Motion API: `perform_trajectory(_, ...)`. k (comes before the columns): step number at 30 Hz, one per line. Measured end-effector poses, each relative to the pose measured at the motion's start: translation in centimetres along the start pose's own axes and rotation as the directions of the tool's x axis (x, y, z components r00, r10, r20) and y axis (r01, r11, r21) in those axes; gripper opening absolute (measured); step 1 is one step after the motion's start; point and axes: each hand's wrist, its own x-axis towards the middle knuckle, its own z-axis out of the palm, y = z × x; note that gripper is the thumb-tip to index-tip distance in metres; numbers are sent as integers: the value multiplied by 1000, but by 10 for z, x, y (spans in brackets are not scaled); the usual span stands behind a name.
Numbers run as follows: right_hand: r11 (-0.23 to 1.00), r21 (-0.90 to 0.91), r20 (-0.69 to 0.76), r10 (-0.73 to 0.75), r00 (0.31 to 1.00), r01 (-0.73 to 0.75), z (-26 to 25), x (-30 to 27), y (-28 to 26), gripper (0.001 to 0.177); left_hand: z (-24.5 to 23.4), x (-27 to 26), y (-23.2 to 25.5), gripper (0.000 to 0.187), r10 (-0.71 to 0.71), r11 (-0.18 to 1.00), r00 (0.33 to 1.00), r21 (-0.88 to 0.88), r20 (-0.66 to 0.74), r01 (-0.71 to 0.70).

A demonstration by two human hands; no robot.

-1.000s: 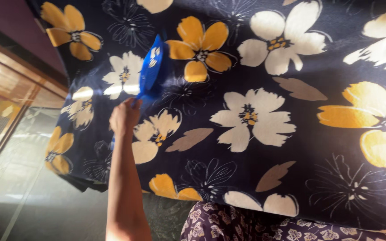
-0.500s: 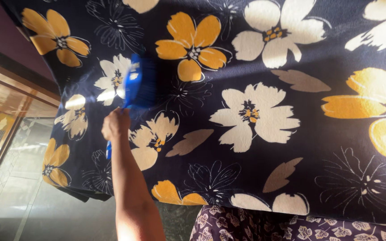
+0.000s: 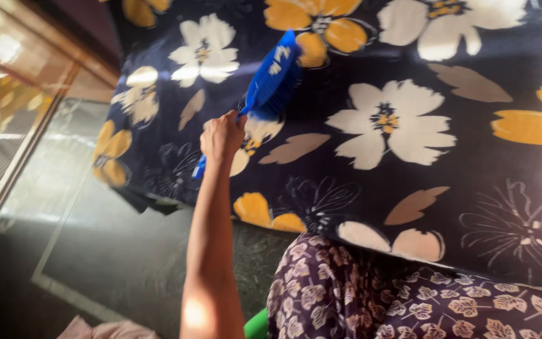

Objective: The person cleans a bed by using a blue brush to sweep the surface of the floral-patterned bedspread and the edges of the bed frame.

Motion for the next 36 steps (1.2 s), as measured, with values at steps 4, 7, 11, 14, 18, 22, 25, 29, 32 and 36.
perform_trajectory(4, 943, 28, 184, -330, 926, 330, -2, -18, -138, 68, -2, -10, -52, 37, -173, 985, 985, 2, 0, 173)
perform_trajectory(7, 936, 180, 273, -344, 899, 303, -1, -33, -212, 80, -11, -19, -93, 36, -382, 922, 924, -78, -11, 380)
perform_trajectory(11, 911, 175, 329, -411, 851, 373, 5, -6, -213, 85, -34, -37, -129, 37, -347, 937, 936, 31, -54, 349)
perform_trajectory(14, 924, 159, 401, -381, 833, 347, 7, 10, -221, 83, -57, -56, -125, 34, -285, 958, 955, -49, -81, 281)
perform_trajectory(18, 949, 177, 386, -309, 869, 259, 8, 16, -264, 84, -58, -107, -71, 29, -50, 938, 992, -347, -116, 6)
perform_trajectory(22, 850, 194, 286, -527, 800, 490, 14, -20, -328, 79, -38, -132, -19, 28, 142, 968, 990, -214, 26, -134)
perform_trajectory(25, 857, 216, 316, -514, 797, 467, 21, -17, -329, 80, -31, -123, -22, 28, 59, 989, 995, -142, 85, -47)
perform_trajectory(29, 847, 166, 287, -531, 797, 505, 33, -1, -333, 89, -31, -100, -43, 27, -45, 999, 996, -17, -74, 44)
perform_trajectory(32, 856, 121, 356, -511, 783, 503, 40, 14, -341, 94, -39, -83, -47, 28, -143, 986, 960, 49, -241, 159)
perform_trajectory(36, 867, 150, 403, -492, 771, 475, 41, 48, -358, 99, -59, -79, -22, 26, -118, 960, 993, -257, -21, 109)
